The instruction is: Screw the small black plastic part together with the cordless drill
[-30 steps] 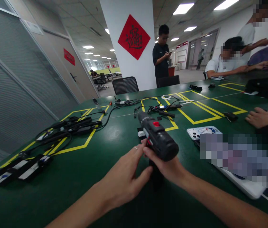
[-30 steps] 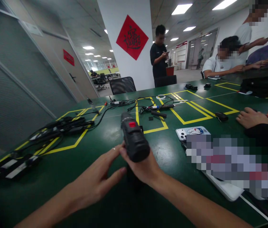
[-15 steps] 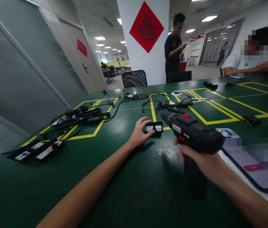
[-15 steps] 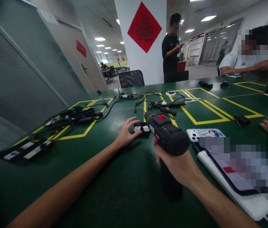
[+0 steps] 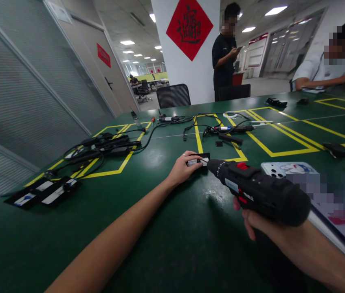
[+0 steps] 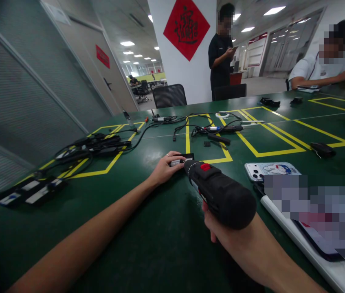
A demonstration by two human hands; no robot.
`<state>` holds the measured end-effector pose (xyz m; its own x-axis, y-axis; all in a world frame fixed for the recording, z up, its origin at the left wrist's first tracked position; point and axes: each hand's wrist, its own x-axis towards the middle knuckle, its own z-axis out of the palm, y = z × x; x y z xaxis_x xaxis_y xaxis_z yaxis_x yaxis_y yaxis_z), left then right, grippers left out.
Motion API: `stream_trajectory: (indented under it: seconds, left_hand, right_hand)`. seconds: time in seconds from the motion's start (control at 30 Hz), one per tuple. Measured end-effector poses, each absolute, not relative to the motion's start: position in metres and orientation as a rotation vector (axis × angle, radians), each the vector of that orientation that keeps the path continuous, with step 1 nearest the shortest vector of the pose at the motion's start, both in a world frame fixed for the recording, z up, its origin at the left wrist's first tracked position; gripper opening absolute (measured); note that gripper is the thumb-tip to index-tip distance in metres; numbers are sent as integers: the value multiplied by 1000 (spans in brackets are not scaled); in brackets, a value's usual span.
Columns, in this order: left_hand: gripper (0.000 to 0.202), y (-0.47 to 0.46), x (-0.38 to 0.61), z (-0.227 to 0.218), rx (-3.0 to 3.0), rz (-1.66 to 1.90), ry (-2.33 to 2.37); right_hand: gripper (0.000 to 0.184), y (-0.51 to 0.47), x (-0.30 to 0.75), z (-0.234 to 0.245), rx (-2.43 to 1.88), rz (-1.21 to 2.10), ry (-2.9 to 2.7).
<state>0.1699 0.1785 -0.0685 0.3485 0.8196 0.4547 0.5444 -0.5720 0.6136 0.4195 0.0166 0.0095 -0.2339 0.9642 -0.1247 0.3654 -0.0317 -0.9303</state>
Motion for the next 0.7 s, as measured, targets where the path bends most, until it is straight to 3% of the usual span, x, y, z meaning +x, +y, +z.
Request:
stream_trajectory:
  seconds: [0.7]
  left_hand:
    - [20,180,171,-68,2261,1067,1228]
  right_hand:
    - [17,14,421,1,-1458,1210,-1667]
